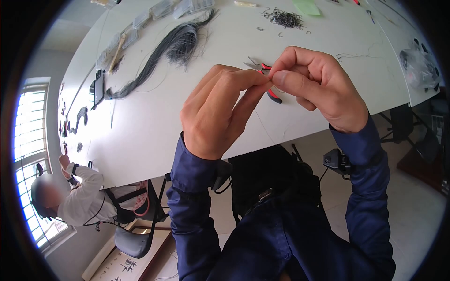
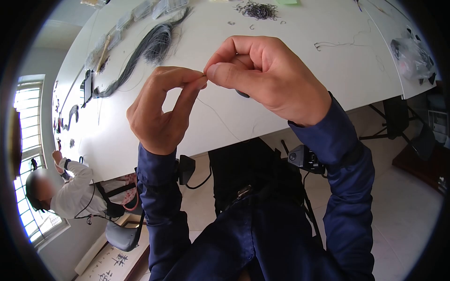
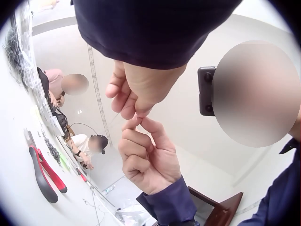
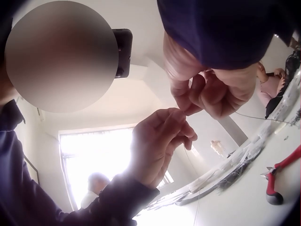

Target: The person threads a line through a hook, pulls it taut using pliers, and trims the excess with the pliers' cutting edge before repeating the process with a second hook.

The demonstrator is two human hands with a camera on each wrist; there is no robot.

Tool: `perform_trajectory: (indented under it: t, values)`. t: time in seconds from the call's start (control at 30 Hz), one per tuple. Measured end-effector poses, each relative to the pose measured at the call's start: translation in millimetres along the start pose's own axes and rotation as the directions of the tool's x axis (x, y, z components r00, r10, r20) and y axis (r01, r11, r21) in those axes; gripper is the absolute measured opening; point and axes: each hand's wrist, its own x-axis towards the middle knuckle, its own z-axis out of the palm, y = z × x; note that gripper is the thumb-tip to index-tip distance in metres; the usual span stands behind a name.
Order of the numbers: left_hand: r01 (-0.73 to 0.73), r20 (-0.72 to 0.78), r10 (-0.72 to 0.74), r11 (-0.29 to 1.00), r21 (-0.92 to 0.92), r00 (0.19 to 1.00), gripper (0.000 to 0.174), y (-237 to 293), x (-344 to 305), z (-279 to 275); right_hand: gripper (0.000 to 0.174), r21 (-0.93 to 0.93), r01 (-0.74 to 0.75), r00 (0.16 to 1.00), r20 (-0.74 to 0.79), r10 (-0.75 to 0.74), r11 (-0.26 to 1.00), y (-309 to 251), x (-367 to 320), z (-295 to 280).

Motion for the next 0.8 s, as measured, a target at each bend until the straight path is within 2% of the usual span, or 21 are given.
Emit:
perform_trajectory:
  t: [0.27, 0.37, 0.57, 0.67, 0.8]
  values:
    - [0.130, 0.055, -0.127, 0.990, -0.052, 0.990, 0.020, 4.9, 0.1, -0.6, 0.020, -0.051, -0.056, 0.995, -0.083, 0.052, 0.997, -2.6, 1.5, 2.7]
    - [0.149, -0.013, -0.151, 0.984, -0.096, 0.988, 0.020, 0.8, -2.4, 3.8, 0.021, -0.053, -0.051, 0.996, -0.070, 0.047, 0.997, -1.8, 2.1, 0.1]
    - [0.132, 0.010, -0.132, 0.988, -0.076, 0.991, 0.020, -2.4, -4.0, 1.9, 0.021, -0.058, -0.051, 0.996, -0.078, 0.047, 0.997, -0.6, 3.9, 0.7]
    - [0.224, -0.004, -0.227, 0.961, -0.165, 0.974, 0.017, -3.3, -5.9, 5.5, 0.020, -0.059, -0.039, 0.997, -0.068, 0.035, 0.997, 1.0, 5.3, 1.4]
    - [0.280, -0.028, -0.298, 0.920, -0.274, 0.954, 0.014, -2.6, -6.1, 9.1, 0.018, 0.131, -0.074, 0.997, 0.002, 0.074, 0.989, 5.1, 5.6, -1.4]
